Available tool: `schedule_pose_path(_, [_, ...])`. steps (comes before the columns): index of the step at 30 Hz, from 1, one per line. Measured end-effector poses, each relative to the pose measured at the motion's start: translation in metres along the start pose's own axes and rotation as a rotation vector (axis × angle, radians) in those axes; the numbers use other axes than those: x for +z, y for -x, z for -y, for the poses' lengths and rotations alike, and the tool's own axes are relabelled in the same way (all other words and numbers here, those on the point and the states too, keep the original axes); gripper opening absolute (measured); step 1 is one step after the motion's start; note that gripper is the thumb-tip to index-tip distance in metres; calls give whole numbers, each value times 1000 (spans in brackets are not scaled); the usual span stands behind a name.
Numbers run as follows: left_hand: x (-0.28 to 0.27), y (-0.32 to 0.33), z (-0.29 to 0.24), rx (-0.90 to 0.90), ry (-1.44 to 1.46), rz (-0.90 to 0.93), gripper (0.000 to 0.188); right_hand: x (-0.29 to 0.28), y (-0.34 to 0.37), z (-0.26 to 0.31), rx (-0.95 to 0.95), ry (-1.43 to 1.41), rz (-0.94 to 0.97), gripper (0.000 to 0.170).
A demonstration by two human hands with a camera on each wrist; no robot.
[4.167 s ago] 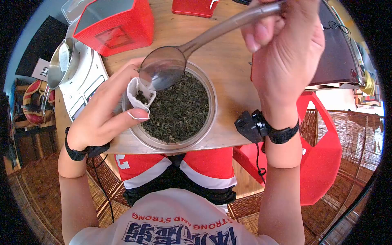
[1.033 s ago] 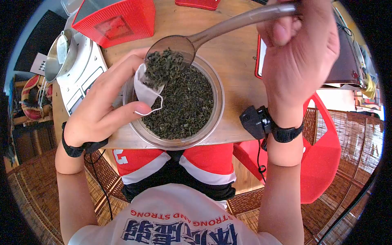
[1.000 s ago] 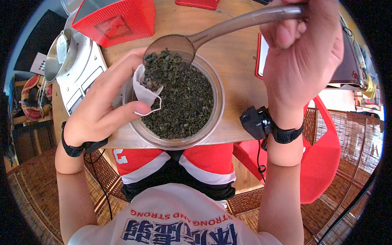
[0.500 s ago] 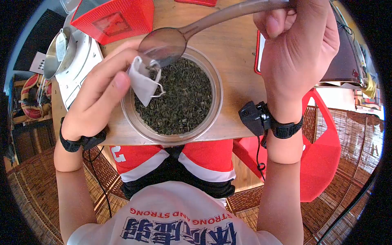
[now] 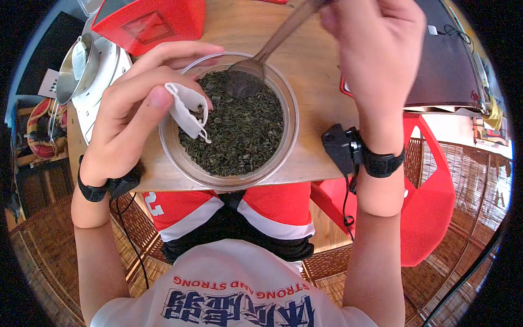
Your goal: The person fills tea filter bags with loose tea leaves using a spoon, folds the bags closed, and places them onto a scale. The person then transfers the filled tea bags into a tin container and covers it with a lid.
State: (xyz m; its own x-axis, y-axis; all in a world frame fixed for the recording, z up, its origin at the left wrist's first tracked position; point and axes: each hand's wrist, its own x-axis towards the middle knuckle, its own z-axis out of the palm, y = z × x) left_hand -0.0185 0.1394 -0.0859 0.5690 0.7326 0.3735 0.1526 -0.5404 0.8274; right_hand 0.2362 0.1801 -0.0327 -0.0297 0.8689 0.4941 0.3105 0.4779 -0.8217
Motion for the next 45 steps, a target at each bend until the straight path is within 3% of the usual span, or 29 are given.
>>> schedule_pose_path(2, [-3,1,-7,-12,-24,14,42,15,8,-14,-178,69,37,36])
schedule_pose_path(3, [-4,0,-9,-26,-47,28,44,11,7,-18,-131,-24,195,30])
schedule_pose_path(10, [-2,0,-7,-44,-40,45,40,10,2,-19,182,-91,473,38])
schedule_pose_path(14, [-2,1,-7,-43,-40,68,35,11,4,-28,155,-167,387,40])
schedule_pose_path(17, [-5,2,-5,-50,-55,93,33,15,6,-21,7,-97,267,43])
schedule_pose_path(21, [-7,5,-13,-71,-80,125,31,18,9,-12,-23,-34,365,45])
schedule_pose_path(26, [-13,2,-13,-53,-150,176,31,22,2,-27,231,-208,459,49])
schedule_pose_path(29, [-11,3,-13,-72,-126,166,31,31,2,-4,405,-164,418,50])
schedule_pose_path(35, [-9,2,-7,-21,-131,139,31,19,-1,-20,547,-428,398,45])
schedule_pose_path(40, [-8,1,-8,3,-143,138,32,6,-10,-13,534,-427,340,42])
schedule_pose_path(45, [-4,4,-3,-22,-37,86,28,10,-7,-16,359,-352,28,42])
